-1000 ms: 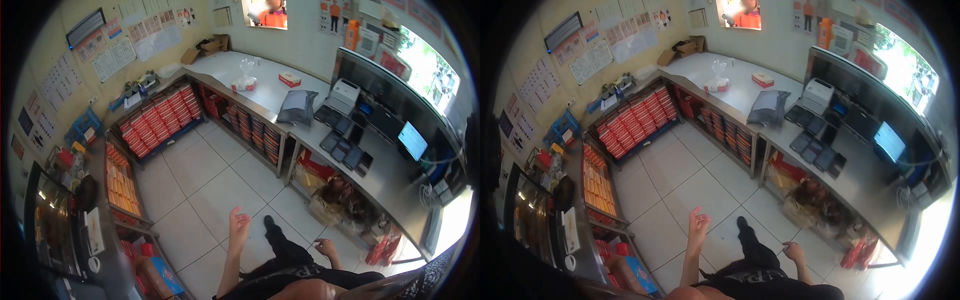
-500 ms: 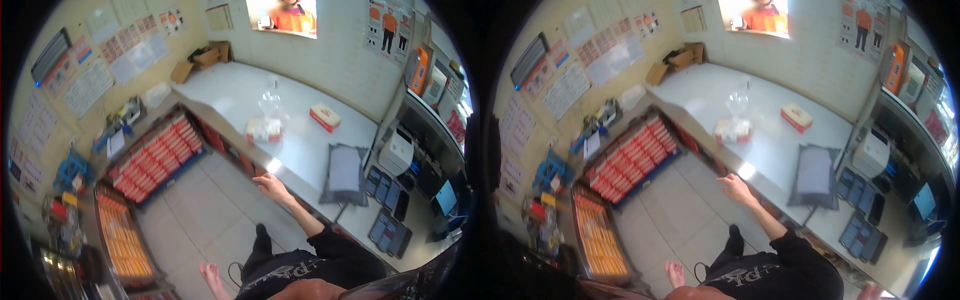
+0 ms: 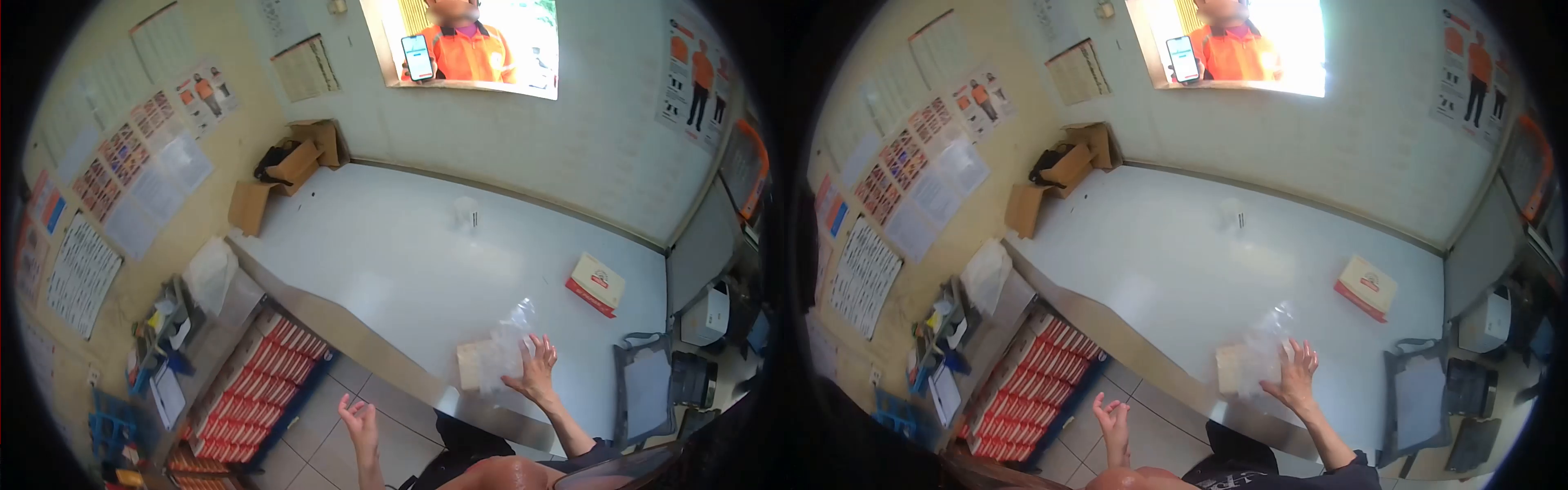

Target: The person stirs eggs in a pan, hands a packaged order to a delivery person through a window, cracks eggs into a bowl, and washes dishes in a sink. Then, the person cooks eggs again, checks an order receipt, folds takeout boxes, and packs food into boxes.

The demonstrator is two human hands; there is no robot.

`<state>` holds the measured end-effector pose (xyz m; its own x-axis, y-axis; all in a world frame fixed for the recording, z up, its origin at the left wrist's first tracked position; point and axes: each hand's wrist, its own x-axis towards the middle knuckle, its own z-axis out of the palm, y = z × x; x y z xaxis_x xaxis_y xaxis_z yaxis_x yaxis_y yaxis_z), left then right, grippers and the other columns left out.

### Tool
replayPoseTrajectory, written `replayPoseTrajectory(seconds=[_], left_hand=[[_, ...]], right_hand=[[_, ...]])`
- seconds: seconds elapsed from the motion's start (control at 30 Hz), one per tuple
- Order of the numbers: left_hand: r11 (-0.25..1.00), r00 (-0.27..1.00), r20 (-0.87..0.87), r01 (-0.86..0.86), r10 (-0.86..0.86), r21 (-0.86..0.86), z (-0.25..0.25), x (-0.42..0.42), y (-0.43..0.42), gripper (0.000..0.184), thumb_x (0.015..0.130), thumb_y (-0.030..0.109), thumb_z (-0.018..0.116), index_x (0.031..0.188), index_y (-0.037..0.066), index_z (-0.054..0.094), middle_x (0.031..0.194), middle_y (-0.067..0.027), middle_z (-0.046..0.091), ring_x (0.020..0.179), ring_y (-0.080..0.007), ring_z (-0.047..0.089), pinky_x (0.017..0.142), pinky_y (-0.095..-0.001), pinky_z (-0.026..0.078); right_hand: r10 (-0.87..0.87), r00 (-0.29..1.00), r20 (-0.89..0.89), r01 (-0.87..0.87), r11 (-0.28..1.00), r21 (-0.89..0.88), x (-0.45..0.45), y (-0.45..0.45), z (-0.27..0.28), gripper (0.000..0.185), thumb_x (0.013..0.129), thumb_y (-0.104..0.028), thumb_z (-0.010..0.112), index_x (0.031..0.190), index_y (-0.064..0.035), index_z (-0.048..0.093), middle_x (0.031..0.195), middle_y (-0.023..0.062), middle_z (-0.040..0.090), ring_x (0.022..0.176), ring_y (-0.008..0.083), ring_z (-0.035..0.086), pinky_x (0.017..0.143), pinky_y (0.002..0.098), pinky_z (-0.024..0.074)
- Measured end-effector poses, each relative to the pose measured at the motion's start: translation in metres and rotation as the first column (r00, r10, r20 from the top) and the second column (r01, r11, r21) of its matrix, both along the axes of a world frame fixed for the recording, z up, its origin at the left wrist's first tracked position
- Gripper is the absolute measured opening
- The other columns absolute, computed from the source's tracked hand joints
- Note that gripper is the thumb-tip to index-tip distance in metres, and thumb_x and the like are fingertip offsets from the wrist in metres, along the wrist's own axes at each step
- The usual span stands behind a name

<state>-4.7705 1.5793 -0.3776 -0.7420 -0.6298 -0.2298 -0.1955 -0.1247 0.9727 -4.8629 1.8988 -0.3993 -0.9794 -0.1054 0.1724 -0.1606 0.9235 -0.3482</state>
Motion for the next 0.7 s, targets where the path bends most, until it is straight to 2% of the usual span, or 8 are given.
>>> replayPoseTrajectory(seconds=[0.3,0.37,0.4,0.5,0.53,0.6,0.67,0.7], left_hand=[[0.918,0.907,0.152,0.396,-0.393,0.008,-0.006,-0.147,-0.064,0.057,0.080,0.011,0.056,0.127,0.009,0.024,0.106,-0.0135,0.043,0.088,-0.0162,0.049,0.075,-0.0280,0.042],[0.850,0.848,0.114,0.525,-0.518,-0.036,-0.030,-0.171,-0.075,0.052,0.082,0.012,0.055,0.126,0.008,0.028,0.107,-0.0124,0.044,0.091,-0.0165,0.049,0.079,-0.0280,0.041],[0.805,0.807,0.078,0.590,-0.586,-0.061,-0.043,-0.183,-0.071,0.050,0.083,0.013,0.054,0.126,0.008,0.029,0.108,-0.0119,0.044,0.093,-0.0171,0.048,0.081,-0.0280,0.041],[0.701,0.714,0.128,0.609,-0.688,0.371,-0.042,-0.212,-0.051,0.051,0.090,0.039,0.038,0.129,0.009,0.026,0.123,-0.0163,0.036,0.121,-0.0252,0.030,0.097,-0.0372,0.029],[0.566,0.691,0.049,0.547,-0.721,0.616,-0.043,-0.218,-0.046,0.056,0.089,0.045,0.035,0.131,0.011,0.024,0.128,-0.0162,0.032,0.123,-0.0268,0.026,0.099,-0.0396,0.027],[0.377,0.692,-0.030,0.429,-0.721,0.821,-0.029,-0.228,-0.042,0.061,0.087,0.051,0.033,0.133,0.013,0.021,0.133,-0.0161,0.027,0.126,-0.0285,0.023,0.100,-0.0420,0.025],[-0.249,0.624,-0.270,0.123,-0.734,0.961,-0.001,-0.238,-0.051,0.068,0.084,0.060,0.027,0.137,0.020,0.014,0.141,-0.0123,0.011,0.128,-0.0294,0.018,0.101,-0.0465,0.022],[-0.248,0.629,-0.262,0.111,-0.732,0.962,0.008,-0.239,-0.056,0.068,0.084,0.060,0.027,0.137,0.020,0.014,0.141,-0.0123,0.011,0.128,-0.0294,0.018,0.101,-0.0465,0.022]], right_hand=[[0.020,0.994,-0.107,-0.016,0.999,0.045,-0.070,-0.053,-0.003,0.035,0.046,-0.017,0.071,0.079,-0.0084,0.063,0.116,0.0120,0.038,0.118,0.0356,0.023,0.096,0.0526,0.0183],[-0.022,0.983,-0.182,0.010,0.998,-0.066,-0.066,-0.066,-0.003,0.044,0.048,-0.016,0.071,0.090,-0.0118,0.061,0.114,0.0108,0.041,0.116,0.0326,0.026,0.095,0.0510,0.0213],[-0.236,0.964,-0.127,0.138,0.843,-0.519,-0.061,-0.077,-0.028,0.045,0.051,-0.014,0.069,0.094,-0.0081,0.058,0.113,0.0112,0.041,0.113,0.0324,0.030,0.094,0.0473,0.0255],[-0.490,0.871,0.028,0.413,0.701,-0.581,-0.048,-0.133,0.029,0.038,0.059,-0.014,0.067,0.096,-0.0122,0.055,0.115,0.0116,0.038,0.109,0.0311,0.037,0.091,0.0430,0.0336],[-0.505,0.863,0.026,0.456,0.755,-0.470,-0.058,-0.151,0.052,0.036,0.061,-0.014,0.067,0.095,-0.0148,0.055,0.116,0.0116,0.036,0.109,0.0308,0.038,0.090,0.0428,0.0349],[-0.160,0.640,-0.752,0.034,0.983,-0.181,-0.061,-0.168,0.049,0.028,0.065,-0.017,0.067,0.086,-0.0273,0.052,0.117,0.0102,0.034,0.108,0.0301,0.040,0.089,0.0423,0.0374],[-0.245,0.616,-0.748,0.056,0.962,-0.269,-0.055,-0.204,0.046,0.028,0.065,-0.018,0.068,0.075,-0.0345,0.047,0.114,0.0071,0.034,0.112,0.0300,0.037,0.092,0.0432,0.0363],[-0.242,0.492,-0.836,-0.003,0.960,-0.279,-0.061,-0.216,0.048,0.028,0.065,-0.019,0.066,0.072,-0.0353,0.044,0.113,0.0060,0.033,0.113,0.0307,0.036,0.094,0.0443,0.0344]])
